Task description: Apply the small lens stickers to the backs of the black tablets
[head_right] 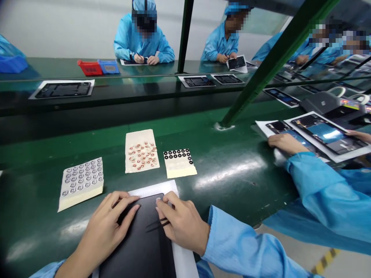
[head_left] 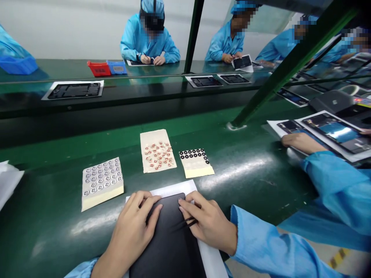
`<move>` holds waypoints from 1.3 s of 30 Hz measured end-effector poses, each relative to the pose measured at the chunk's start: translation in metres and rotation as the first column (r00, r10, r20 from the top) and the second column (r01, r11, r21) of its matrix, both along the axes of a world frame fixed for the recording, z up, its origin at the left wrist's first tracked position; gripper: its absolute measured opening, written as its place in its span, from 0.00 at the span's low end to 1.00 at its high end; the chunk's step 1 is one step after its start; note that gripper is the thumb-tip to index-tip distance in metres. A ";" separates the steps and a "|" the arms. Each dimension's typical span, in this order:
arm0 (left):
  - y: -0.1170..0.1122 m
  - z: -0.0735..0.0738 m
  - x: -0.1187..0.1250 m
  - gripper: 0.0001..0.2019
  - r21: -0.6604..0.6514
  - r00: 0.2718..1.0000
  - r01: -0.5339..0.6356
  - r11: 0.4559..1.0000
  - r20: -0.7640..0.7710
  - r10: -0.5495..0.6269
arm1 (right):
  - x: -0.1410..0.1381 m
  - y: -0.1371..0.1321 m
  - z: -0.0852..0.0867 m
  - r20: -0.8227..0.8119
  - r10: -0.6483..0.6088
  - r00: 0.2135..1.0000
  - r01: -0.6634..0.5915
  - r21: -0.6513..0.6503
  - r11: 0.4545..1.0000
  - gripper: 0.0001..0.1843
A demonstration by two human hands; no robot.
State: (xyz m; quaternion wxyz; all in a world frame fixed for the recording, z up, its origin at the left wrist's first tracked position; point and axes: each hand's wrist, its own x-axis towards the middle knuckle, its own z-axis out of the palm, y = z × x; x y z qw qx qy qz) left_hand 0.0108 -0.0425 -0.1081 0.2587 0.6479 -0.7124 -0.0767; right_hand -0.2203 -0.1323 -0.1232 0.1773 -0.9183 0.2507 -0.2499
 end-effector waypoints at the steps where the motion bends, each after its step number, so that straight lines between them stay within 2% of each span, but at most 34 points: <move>1: 0.000 0.000 0.000 0.11 0.005 1.000 0.001 1.000 -0.002 -0.001 | 0.000 0.000 0.000 -0.008 -0.013 1.000 0.013 -0.002 1.000 0.15; 5: 0.001 0.000 0.000 0.10 0.018 1.000 -0.002 1.000 0.004 0.002 | 0.003 -0.002 0.005 -0.126 -0.008 0.992 -0.012 -0.154 0.988 0.18; 7: 0.000 0.000 0.001 0.10 0.020 1.000 -0.013 1.000 0.019 0.013 | 0.006 -0.006 0.010 -0.195 0.030 0.980 -0.078 -0.241 0.967 0.19; 9: -0.004 0.000 0.002 0.13 0.033 0.998 -0.039 0.999 0.051 0.037 | 0.007 -0.013 0.013 -0.227 0.099 0.969 -0.159 -0.265 0.951 0.19; 11: -0.010 0.000 0.004 0.17 0.071 0.994 -0.072 0.995 0.084 0.066 | 0.008 -0.024 0.013 -0.162 0.185 0.969 -0.214 -0.182 0.960 0.17; 13: -0.017 0.001 0.006 0.17 0.139 0.992 -0.106 0.985 0.083 0.095 | 0.007 -0.037 0.008 0.026 0.188 0.982 -0.188 0.005 0.982 0.14; 16: -0.025 0.003 0.009 0.11 0.190 0.993 -0.121 0.974 0.031 0.118 | 0.003 -0.054 0.000 0.246 -0.004 0.969 -0.054 0.227 0.972 0.11; 20: -0.024 0.012 0.012 0.10 0.074 0.997 -0.020 0.997 -0.072 0.025 | -0.002 -0.064 0.000 0.244 -0.177 0.953 0.093 0.320 0.943 0.15; 22: -0.021 0.016 0.013 0.09 0.079 0.989 0.015 0.997 -0.147 -0.004 | -0.003 -0.062 0.007 0.197 -0.267 0.943 0.141 0.489 0.861 0.16; 23: -0.020 0.017 0.013 0.09 0.105 0.984 0.019 0.994 -0.176 0.000 | -0.001 -0.059 0.010 0.169 -0.292 0.941 0.134 0.607 0.783 0.19; 25: -0.019 0.019 0.013 0.09 0.161 0.978 0.011 0.987 -0.209 0.024 | 0.003 -0.051 0.017 0.144 -0.283 0.948 0.037 0.834 0.550 0.25; 27: -0.022 0.020 0.014 0.10 0.200 0.971 0.013 0.980 -0.238 0.036 | 0.011 -0.041 0.020 0.168 -0.235 0.957 -0.090 0.946 0.311 0.26; 28: -0.023 0.021 0.014 0.11 0.217 0.963 0.012 0.976 -0.265 0.047 | 0.014 -0.037 0.021 0.182 -0.225 0.957 -0.129 0.965 0.230 0.25; 29: -0.023 0.023 0.015 0.11 0.240 0.947 -0.002 0.971 -0.313 0.079 | 0.018 -0.033 0.021 0.190 -0.227 0.955 -0.150 0.972 0.181 0.24; 31: -0.020 0.027 0.019 0.14 0.349 0.850 -0.067 0.935 -0.471 0.237 | 0.022 -0.028 0.020 0.199 -0.244 0.949 -0.163 0.974 0.159 0.23; 33: -0.010 0.032 0.023 0.24 0.543 0.640 -0.067 0.837 -0.620 0.454 | 0.023 -0.025 0.018 0.199 -0.264 0.944 -0.158 0.973 0.169 0.22; 35: 0.006 0.035 0.025 0.32 0.695 0.422 0.065 0.716 -0.669 0.611 | 0.022 -0.024 0.017 0.192 -0.275 0.942 -0.146 0.973 0.180 0.22; 36: 0.015 0.036 0.024 0.34 0.723 0.349 0.143 0.676 -0.676 0.649 | 0.022 -0.023 0.016 0.185 -0.280 0.942 -0.138 0.974 0.180 0.22; 37: 0.022 0.035 0.023 0.34 0.725 0.297 0.199 0.659 -0.685 0.665 | 0.023 -0.023 0.016 0.172 -0.285 0.943 -0.124 0.976 0.177 0.22; 39: 0.032 0.031 0.018 0.33 0.702 0.232 0.228 0.675 -0.713 0.662 | 0.024 -0.021 0.016 0.135 -0.302 0.944 -0.084 0.981 0.176 0.24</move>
